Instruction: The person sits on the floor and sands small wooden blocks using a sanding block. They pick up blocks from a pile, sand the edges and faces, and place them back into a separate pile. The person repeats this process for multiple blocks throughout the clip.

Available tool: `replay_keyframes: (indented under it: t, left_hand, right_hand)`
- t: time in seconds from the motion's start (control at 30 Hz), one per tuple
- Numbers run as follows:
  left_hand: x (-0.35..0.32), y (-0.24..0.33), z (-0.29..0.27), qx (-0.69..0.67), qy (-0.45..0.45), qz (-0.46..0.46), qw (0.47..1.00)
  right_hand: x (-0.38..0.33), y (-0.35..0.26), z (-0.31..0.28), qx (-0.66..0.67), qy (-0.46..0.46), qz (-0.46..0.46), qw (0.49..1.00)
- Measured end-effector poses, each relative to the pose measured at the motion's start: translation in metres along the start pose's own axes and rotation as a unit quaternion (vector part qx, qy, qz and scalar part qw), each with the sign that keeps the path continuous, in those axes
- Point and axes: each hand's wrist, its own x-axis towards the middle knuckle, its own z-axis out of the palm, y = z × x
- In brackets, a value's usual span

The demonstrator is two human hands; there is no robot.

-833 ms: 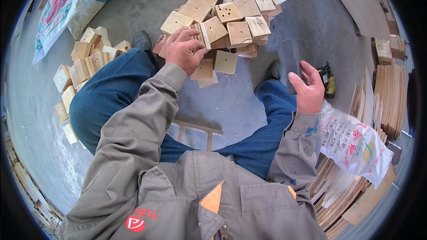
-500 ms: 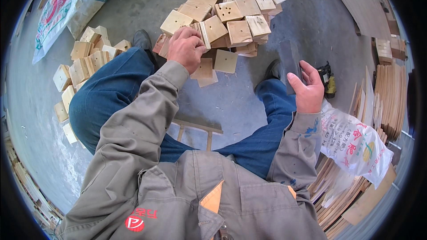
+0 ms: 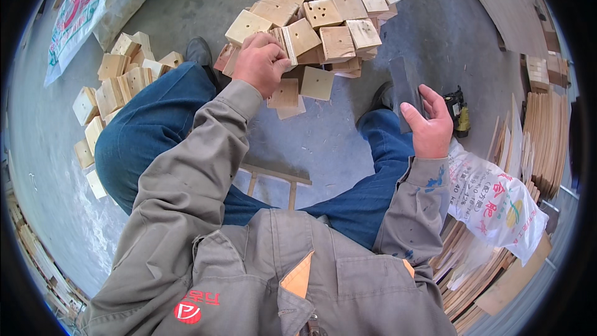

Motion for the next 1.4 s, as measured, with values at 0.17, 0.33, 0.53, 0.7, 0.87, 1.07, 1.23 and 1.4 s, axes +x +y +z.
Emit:
replay_keyframes:
  t: [0.17, 0.33, 0.53, 0.7, 0.87, 1.07, 1.23, 1.4]
  left_hand:
    - [0.0, 0.0, -0.004, -0.014, -0.007, 0.006, 1.0]
    - [0.0, -0.006, -0.004, -0.008, -0.016, 0.018, 1.0]
    - [0.001, 0.005, -0.004, 0.007, -0.031, -0.007, 0.999]
    - [0.0, -0.002, 0.001, 0.013, 0.005, -0.011, 1.0]
    - [0.001, -0.004, 0.003, -0.014, 0.021, -0.02, 0.999]
    - [0.001, -0.012, 0.0, -0.035, 0.006, -0.004, 0.999]
    - [-0.001, -0.012, -0.002, -0.032, -0.002, 0.012, 0.999]
    - [-0.001, -0.013, 0.0, -0.037, 0.0, 0.012, 0.999]
  right_hand:
    - [-0.001, -0.004, 0.002, -0.013, -0.002, -0.005, 1.0]
    - [-0.001, -0.006, 0.003, -0.024, -0.005, -0.005, 1.0]
    - [-0.001, 0.001, 0.002, -0.044, -0.003, -0.013, 0.999]
    - [0.0, 0.002, 0.003, -0.062, -0.001, -0.023, 0.998]
    - [-0.001, -0.003, 0.003, -0.08, 0.001, -0.038, 0.996]
    - [0.0, 0.003, 0.003, -0.082, -0.001, -0.042, 0.996]
    - [0.001, 0.01, 0.005, -0.077, -0.004, -0.033, 0.997]
    - [0.001, 0.007, 0.006, -0.095, -0.006, -0.039, 0.995]
